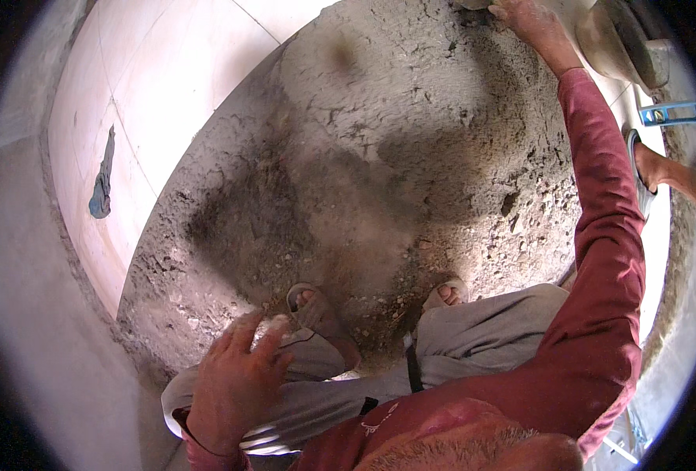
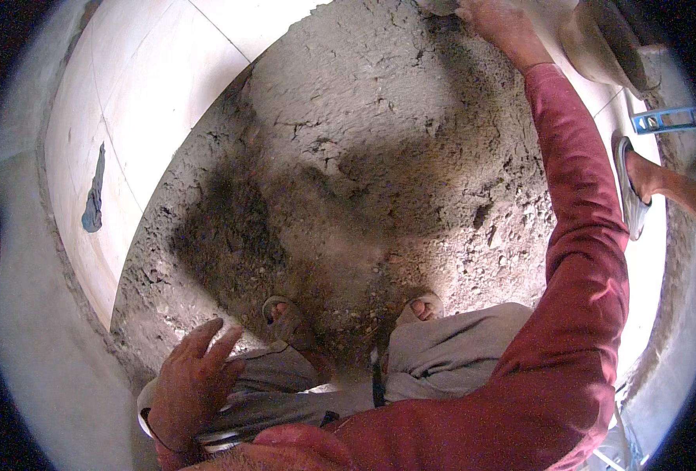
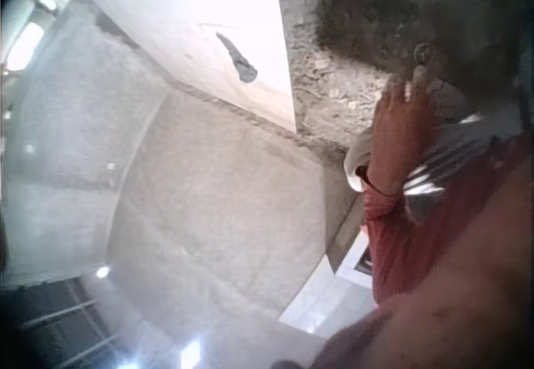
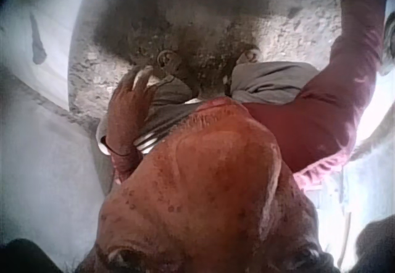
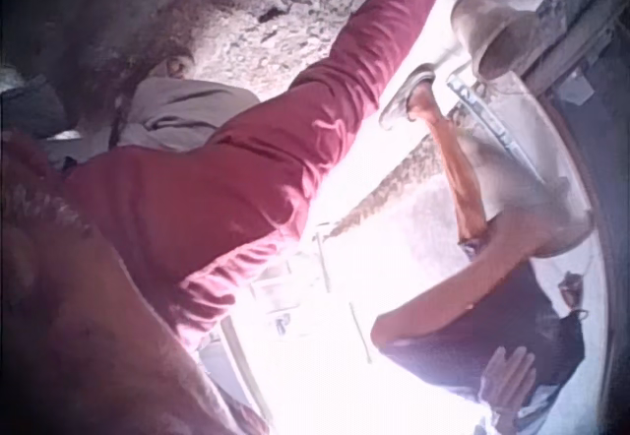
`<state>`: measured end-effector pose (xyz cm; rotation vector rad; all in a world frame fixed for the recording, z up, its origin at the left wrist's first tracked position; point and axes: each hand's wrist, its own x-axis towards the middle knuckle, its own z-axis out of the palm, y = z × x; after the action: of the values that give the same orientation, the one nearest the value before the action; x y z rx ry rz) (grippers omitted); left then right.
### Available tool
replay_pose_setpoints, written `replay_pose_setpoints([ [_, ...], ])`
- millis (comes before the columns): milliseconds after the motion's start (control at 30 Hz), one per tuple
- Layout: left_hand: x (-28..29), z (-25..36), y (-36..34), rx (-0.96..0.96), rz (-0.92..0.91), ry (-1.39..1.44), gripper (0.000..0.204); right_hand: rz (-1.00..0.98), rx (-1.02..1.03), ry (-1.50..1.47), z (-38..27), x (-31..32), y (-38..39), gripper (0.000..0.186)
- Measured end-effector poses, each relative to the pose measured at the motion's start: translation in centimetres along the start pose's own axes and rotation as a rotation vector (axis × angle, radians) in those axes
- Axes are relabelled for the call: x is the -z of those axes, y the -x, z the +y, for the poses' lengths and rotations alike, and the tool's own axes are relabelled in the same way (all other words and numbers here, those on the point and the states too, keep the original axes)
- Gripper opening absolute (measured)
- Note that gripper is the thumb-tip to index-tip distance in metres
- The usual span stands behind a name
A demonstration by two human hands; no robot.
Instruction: The person spreads mortar onto the subfloor using a trowel, positions a ceramic tile, and taps it into place using a rubber mallet and their hands.
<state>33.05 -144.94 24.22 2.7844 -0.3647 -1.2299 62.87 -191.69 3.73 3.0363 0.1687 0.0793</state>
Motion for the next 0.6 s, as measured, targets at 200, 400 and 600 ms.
replay_pose_setpoints([
  [200,-0.3,-1.3,0.9,0.105,0.07,-0.015,0.047,0.157,-0.001,-0.099,3.5,-1.8,-1.5,0.035],
  [400,0.0,-1.5,1.5,0.12,0.01,0.064,0.047,0.093,-0.143,0.073,2.4,-1.6,-2.8,0.034],
  [600,-0.3,-2.0,1.7,0.136,0.027,0.083,0.047,0.166,0.271,0.1,3.1,-2.0,2.3,0.041],
])
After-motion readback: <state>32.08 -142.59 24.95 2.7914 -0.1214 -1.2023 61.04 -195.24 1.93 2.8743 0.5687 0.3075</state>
